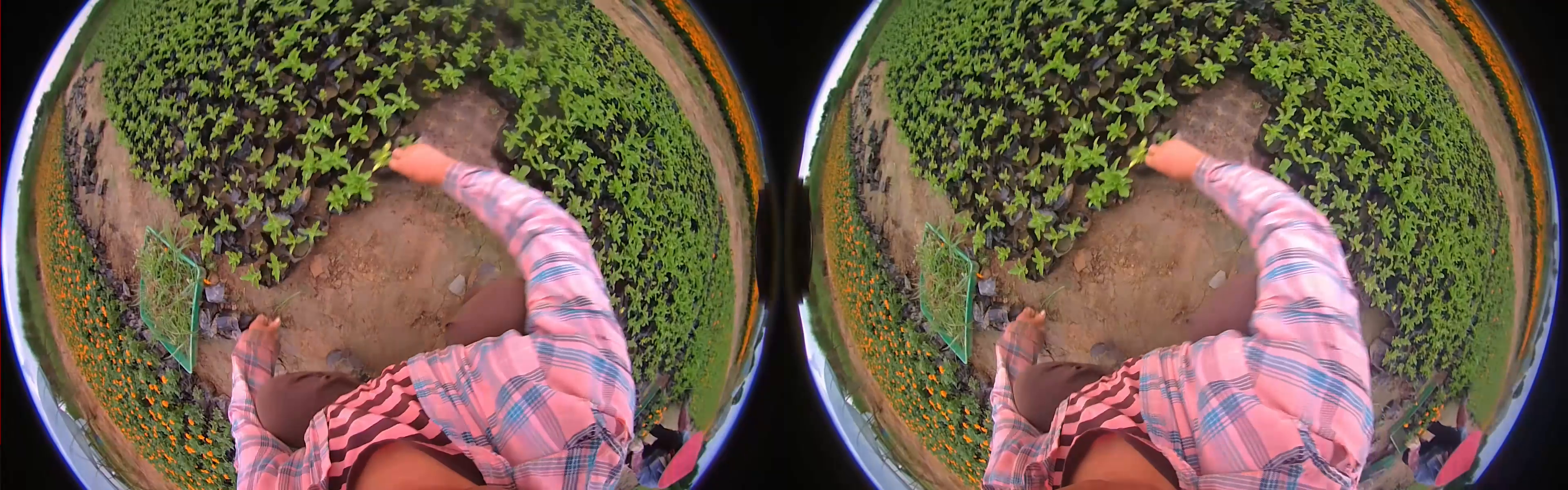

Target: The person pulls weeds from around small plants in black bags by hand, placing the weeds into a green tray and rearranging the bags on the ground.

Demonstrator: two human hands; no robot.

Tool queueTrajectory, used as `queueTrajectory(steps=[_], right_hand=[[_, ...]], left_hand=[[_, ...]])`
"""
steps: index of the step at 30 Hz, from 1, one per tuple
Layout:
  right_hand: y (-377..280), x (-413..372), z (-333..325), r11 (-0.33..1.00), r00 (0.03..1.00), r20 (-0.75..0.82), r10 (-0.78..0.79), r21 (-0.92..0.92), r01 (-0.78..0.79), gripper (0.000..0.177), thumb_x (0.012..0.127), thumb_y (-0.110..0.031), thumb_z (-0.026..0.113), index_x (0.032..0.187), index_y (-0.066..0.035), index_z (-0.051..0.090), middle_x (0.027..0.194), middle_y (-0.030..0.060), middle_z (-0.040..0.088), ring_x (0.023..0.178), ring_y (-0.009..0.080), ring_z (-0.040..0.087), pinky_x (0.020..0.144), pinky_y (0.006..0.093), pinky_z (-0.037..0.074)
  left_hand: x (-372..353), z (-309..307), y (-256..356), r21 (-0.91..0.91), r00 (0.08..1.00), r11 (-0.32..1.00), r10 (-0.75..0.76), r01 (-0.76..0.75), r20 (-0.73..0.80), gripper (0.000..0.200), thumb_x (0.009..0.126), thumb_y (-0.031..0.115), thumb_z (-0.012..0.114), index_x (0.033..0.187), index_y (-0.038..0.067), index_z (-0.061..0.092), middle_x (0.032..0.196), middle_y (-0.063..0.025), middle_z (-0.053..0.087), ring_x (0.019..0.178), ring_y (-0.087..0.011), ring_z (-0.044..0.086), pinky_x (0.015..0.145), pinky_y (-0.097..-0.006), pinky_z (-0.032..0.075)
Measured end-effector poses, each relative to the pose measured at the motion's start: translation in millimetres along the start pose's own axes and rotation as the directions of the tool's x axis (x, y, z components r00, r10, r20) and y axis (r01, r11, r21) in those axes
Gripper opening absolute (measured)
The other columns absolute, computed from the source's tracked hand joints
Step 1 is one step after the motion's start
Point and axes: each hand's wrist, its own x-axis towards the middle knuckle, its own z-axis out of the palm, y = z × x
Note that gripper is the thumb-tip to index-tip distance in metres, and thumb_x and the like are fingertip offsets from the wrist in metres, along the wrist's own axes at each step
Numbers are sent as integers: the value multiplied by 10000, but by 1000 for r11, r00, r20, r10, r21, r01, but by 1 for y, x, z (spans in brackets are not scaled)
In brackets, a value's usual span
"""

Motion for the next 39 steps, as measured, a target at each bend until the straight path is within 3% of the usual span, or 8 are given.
queueTrajectory(steps=[2,5,9,14,24,34,36,39], right_hand=[[-5,-5,13,992,997,-57,60,117,-53,115,776,-118,539,882,-75,540,864,117,559,786,308,606,668,414,498],[0,-34,-6,879,905,-262,336,433,-201,115,796,-121,530,900,-72,542,879,131,555,830,329,586,693,428,490],[86,-77,10,757,537,-534,653,470,-454,134,803,-102,505,920,-53,549,908,188,538,830,381,561,715,464,477],[177,-111,-3,416,280,-357,891,400,-816,201,781,-16,493,982,-13,496,1045,309,460,796,458,575,699,492,482],[220,-122,12,594,488,-344,803,383,-708,99,808,-102,554,852,-22,516,779,210,594,767,394,589,685,456,473],[125,-80,-3,935,977,-98,187,324,-147,79,765,-100,565,834,-66,547,766,114,574,753,271,606,651,369,507],[132,-79,-8,891,969,-165,186,444,-95,149,773,-92,578,916,-53,576,803,106,586,782,280,609,667,373,506],[168,-91,-17,781,642,-470,605,509,-363,232,788,-79,599,1017,-51,575,905,141,578,829,329,597,715,399,501]], left_hand=[[11,-10,14,87,978,979,171,-182,123,152,916,204,533,869,60,537,703,-59,565,691,-137,574,589,-256,434],[16,-34,44,-406,808,699,-518,589,281,312,851,277,634,933,-2,522,711,-64,562,638,-139,546,555,-322,433],[40,-20,-6,24,782,841,-513,541,353,319,811,333,668,790,37,553,665,-87,597,545,-162,559,497,-319,453],[99,22,36,310,798,903,-414,298,438,497,707,467,700,875,6,621,752,-188,632,742,-333,621,684,-398,483],[223,105,231,-212,912,946,301,-246,280,300,789,294,662,851,44,508,788,-150,540,768,-348,541,683,-406,444],[341,120,400,83,967,963,252,-255,48,514,665,314,769,983,3,512,998,-198,536,972,-353,534,822,-408,446],[349,119,404,134,970,967,199,-217,139,682,595,338,819,1074,-11,482,1076,-191,515,1039,-349,512,880,-387,440],[353,116,410,237,954,954,115,-183,276,753,556,354,844,1105,16,454,1120,-165,492,1070,-330,500,885,-381,448]])
